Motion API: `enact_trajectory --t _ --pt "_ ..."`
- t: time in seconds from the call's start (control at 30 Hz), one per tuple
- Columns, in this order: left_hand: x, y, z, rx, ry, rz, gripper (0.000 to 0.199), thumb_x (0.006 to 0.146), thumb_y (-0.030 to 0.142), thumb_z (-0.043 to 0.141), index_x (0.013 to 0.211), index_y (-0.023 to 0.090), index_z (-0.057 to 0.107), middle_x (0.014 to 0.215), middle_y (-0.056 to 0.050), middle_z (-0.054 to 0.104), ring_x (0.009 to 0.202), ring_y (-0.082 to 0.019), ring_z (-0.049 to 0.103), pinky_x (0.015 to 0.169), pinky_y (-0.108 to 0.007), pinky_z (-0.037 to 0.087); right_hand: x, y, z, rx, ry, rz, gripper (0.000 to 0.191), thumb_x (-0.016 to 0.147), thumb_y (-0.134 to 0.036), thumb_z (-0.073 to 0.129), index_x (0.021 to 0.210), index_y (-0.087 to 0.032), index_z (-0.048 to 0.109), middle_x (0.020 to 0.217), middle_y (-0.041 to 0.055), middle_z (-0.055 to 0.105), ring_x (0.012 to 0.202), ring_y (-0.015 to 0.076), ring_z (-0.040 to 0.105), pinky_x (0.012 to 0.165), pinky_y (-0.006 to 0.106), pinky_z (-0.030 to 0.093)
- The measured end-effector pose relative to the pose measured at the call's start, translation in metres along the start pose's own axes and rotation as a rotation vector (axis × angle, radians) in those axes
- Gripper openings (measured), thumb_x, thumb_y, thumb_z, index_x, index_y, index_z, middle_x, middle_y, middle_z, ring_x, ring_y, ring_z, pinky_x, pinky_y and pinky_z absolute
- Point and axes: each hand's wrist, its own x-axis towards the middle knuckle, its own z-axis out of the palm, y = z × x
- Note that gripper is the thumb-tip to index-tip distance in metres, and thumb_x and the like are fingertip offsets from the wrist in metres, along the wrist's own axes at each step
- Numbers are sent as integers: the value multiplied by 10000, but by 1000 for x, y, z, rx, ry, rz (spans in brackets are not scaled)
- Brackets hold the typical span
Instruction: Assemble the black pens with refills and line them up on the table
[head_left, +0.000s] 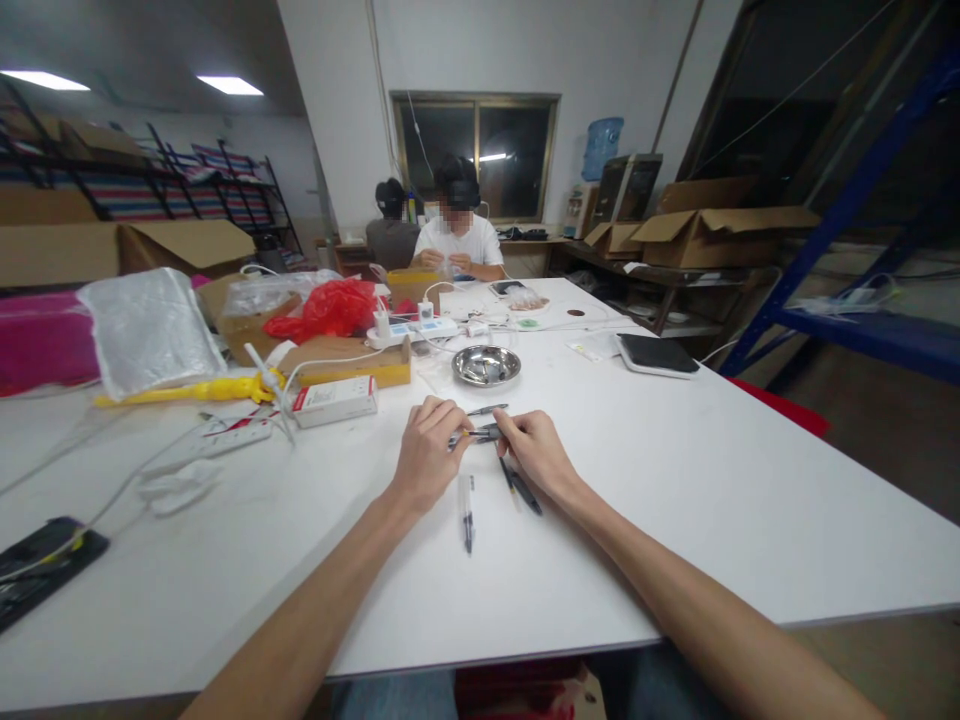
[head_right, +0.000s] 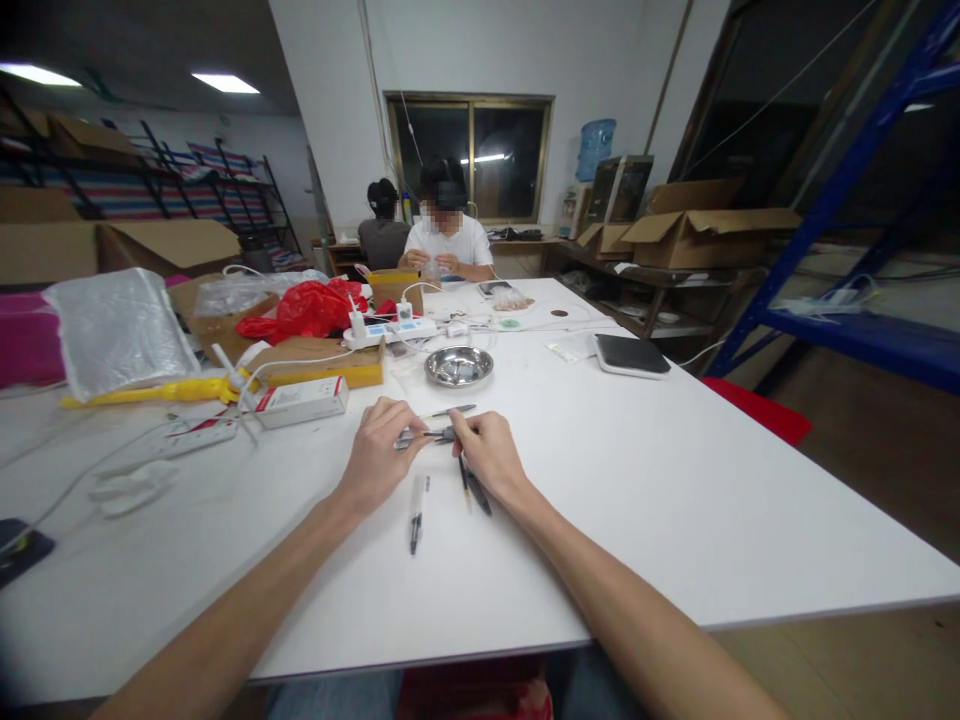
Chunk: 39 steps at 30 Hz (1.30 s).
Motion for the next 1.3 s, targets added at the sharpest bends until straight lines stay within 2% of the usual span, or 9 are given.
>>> enact_trajectory --t 0.23,0.4,0.5,0.63,0.77,0.83,0.97,1.17,1.3 --pt "1 -17 3 -112 -207 -56 153 911 344 683 1003 222 682 916 -24 685 977 -222 582 882 -373 429 6 8 -5 29 43 -23 650 908 -641 482 491 -153 587 431 -20 374 464 107 354 514 273 258" --pt "-3 -14 3 -172 -135 -97 194 976 315 567 875 206 692 885 -37 674 923 -205 596 871 -354 454 6 3 -12 250 -115 -115 442 830 -596 654 876 -156 670 612 -31 529 494 105 417 467 236 284" --pt "-3 -12 4 -163 -93 -74 128 935 283 634 856 204 697 875 -33 669 909 -200 597 863 -351 457 8 5 -13 208 -162 -107 446 832 -588 658 749 -150 644 548 -37 497 467 94 378 463 238 270" --pt "1 -16 5 -119 -92 -27 63 881 253 710 841 204 712 849 -26 673 913 -201 600 873 -362 440 12 8 -17 41 -119 -100 564 902 -612 534 648 -129 673 466 -48 370 474 92 308 490 251 241" --pt "4 -24 4 -119 -79 -89 56 843 239 746 831 201 708 859 -24 692 908 -203 599 865 -360 440 15 5 -23 66 -182 -255 418 864 -535 632 846 -125 713 670 4 590 576 114 462 554 245 357" --pt "4 -28 3 -134 -112 -109 70 860 274 732 880 208 719 881 -27 706 917 -209 600 864 -366 442 15 5 -24 126 -205 -270 400 835 -509 672 954 -128 700 742 24 644 588 125 514 569 251 402" --pt "4 -31 1 -62 -201 -12 150 952 294 613 918 210 732 888 -37 733 940 -224 590 867 -389 422 14 9 -20 135 -158 -183 410 858 -547 627 812 -140 654 601 3 591 519 125 480 532 256 371" --pt "13 -36 5 139 -137 99 188 963 308 604 900 203 746 871 -54 741 953 -239 572 857 -402 406 27 12 -11 -6 -85 -192 552 940 -605 483 592 -178 483 518 -47 358 527 104 330 545 267 251" --pt "17 -43 9 107 -77 21 185 961 314 597 937 206 744 912 -50 743 980 -238 563 875 -398 413 46 20 -14 -33 -91 -332 470 963 -527 509 683 -161 603 608 -21 514 616 131 447 615 260 315"
